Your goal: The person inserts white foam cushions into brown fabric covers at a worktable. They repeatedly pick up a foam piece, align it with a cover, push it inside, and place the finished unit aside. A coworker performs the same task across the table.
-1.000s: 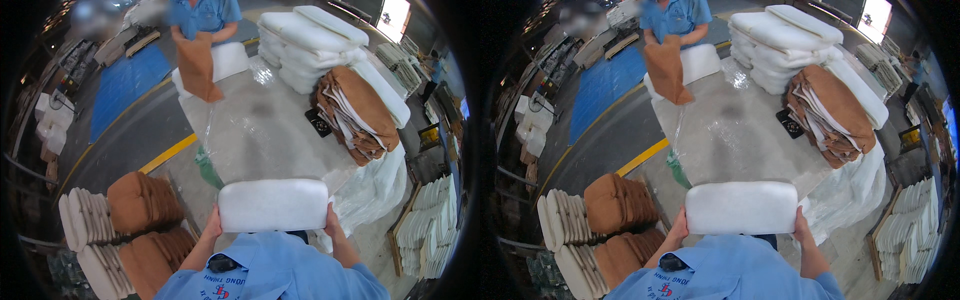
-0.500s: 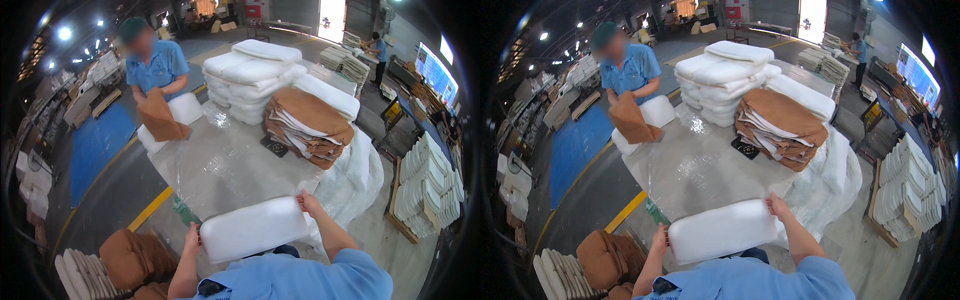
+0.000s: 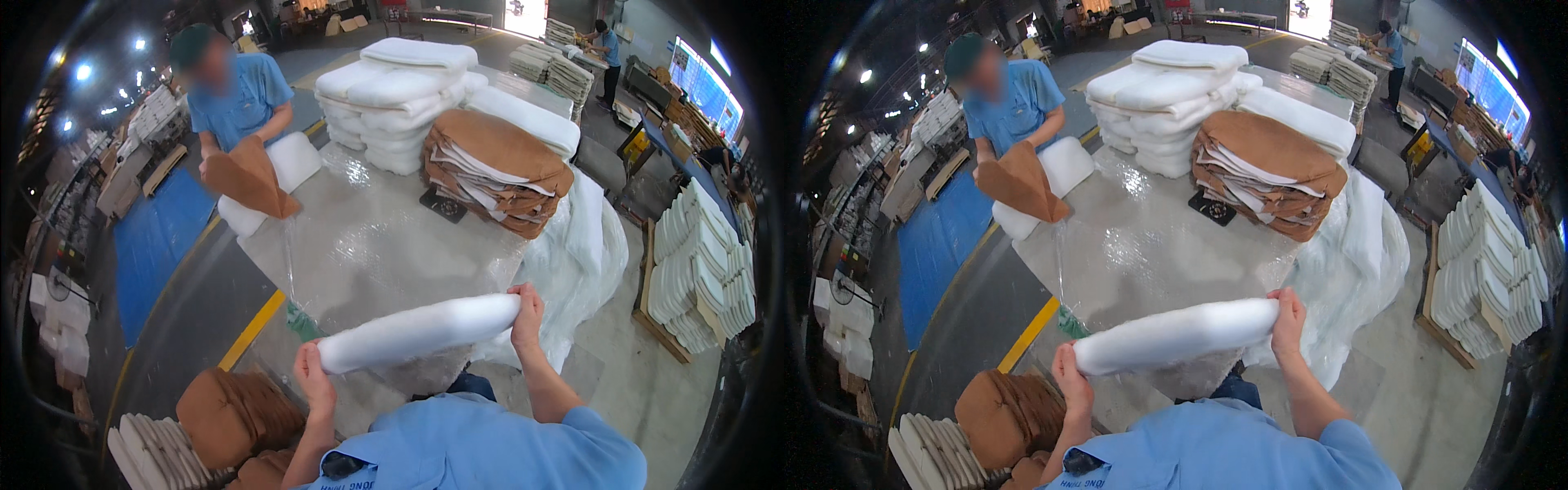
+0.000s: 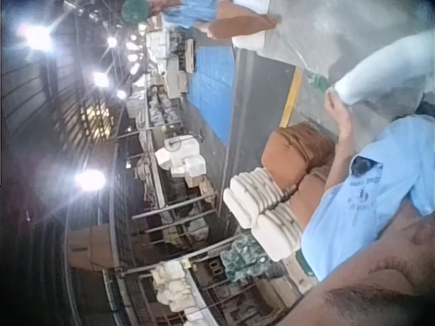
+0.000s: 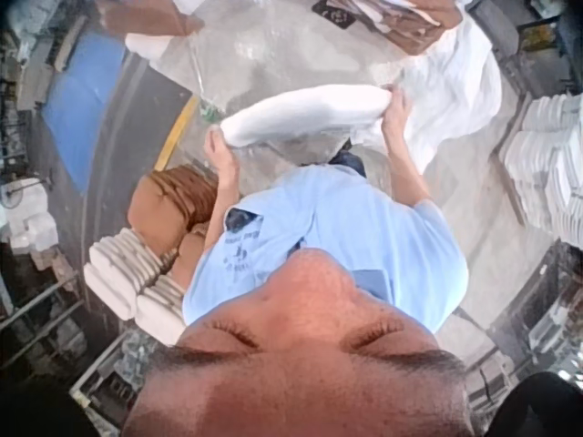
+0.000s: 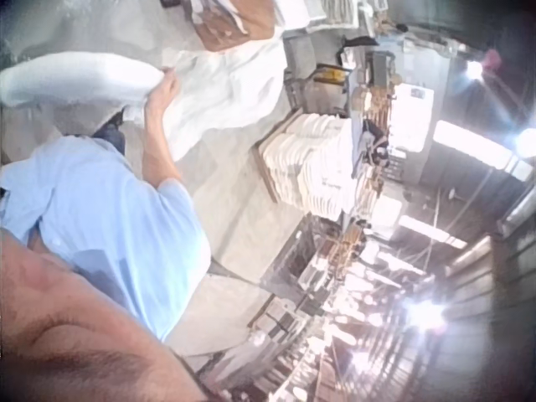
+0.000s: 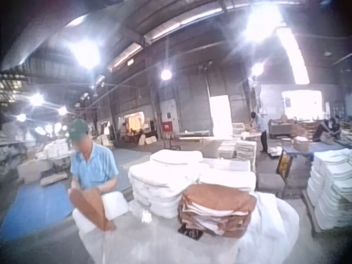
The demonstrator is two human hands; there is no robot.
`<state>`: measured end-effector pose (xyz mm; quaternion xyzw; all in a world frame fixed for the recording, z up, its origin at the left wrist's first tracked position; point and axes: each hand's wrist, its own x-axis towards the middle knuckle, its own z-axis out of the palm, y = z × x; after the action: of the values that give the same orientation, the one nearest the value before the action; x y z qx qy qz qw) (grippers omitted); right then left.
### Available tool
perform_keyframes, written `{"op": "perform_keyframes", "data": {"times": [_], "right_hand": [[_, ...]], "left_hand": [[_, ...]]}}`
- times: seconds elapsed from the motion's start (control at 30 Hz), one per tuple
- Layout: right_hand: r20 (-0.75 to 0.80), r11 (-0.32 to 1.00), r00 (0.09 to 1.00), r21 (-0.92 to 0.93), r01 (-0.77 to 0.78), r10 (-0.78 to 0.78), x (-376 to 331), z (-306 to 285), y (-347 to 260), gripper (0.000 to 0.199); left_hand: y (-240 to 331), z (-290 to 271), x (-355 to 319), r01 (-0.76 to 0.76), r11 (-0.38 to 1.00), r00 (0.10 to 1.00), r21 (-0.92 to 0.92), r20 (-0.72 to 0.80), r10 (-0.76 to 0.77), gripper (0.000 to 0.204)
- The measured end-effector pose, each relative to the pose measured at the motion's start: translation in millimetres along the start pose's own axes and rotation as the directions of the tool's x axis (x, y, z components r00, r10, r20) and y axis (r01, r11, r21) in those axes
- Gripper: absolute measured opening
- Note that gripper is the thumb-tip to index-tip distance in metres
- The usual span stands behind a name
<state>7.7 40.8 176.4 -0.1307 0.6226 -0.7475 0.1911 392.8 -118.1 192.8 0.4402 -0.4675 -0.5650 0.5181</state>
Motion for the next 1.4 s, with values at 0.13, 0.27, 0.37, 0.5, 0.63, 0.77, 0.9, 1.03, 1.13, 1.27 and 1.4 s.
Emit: {"op": "perform_keyframes", "data": {"times": [0.13,0.27,0.37,0.5,0.63,0.77,0.9,1.03,1.13,1.27,1.4], "right_hand": [[0.095,0.993,0.994,-0.102,0.059,-0.050,-16,-17,37,0.034],[0.138,0.990,0.989,-0.139,-0.028,0.047,-25,-23,38,0.032],[0.135,0.989,0.990,-0.149,-0.013,0.033,-18,-19,34,0.033],[0.155,0.978,0.986,-0.207,-0.033,0.066,-18,-29,32,0.033],[0.269,0.962,0.954,-0.267,-0.055,0.129,-19,-30,23,0.033],[0.493,0.787,0.827,-0.608,0.105,0.271,-8,-56,-5,0.041],[0.758,0.605,0.439,-0.651,0.458,0.483,16,-3,-61,0.057],[0.772,0.588,-0.036,-0.453,0.670,0.635,7,51,-40,0.071],[0.776,0.702,-0.126,-0.471,0.534,0.617,37,49,10,0.076],[0.539,0.519,0.137,-0.840,0.157,0.831,142,15,16,0.080],[0.462,0.446,0.105,-0.884,0.140,0.881,140,-38,36,0.081]], "left_hand": [[-54,-24,-17,0.076,0.996,0.993,0.052,0.090,-0.081,0.039],[-39,-32,-13,0.109,0.937,0.984,0.333,0.096,-0.149,0.047],[-7,-2,-6,-0.384,0.725,0.920,0.571,0.304,0.247,0.045],[41,88,-42,-0.814,0.284,0.576,0.507,0.768,0.278,0.055],[23,117,-49,-0.788,0.247,0.598,0.564,0.796,0.089,0.070],[10,118,-56,-0.697,0.315,0.647,0.644,0.754,-0.110,0.070],[9,119,-56,-0.694,0.270,0.669,0.667,0.737,-0.101,0.068],[3,129,-47,-0.669,0.201,0.701,0.716,0.697,-0.152,0.074],[-3,130,-51,-0.633,0.203,0.706,0.747,0.665,-0.243,0.076],[-9,132,-56,-0.579,0.167,0.767,0.798,0.603,-0.222,0.070],[-10,139,-50,-0.597,0.147,0.752,0.788,0.614,-0.238,0.063]]}}
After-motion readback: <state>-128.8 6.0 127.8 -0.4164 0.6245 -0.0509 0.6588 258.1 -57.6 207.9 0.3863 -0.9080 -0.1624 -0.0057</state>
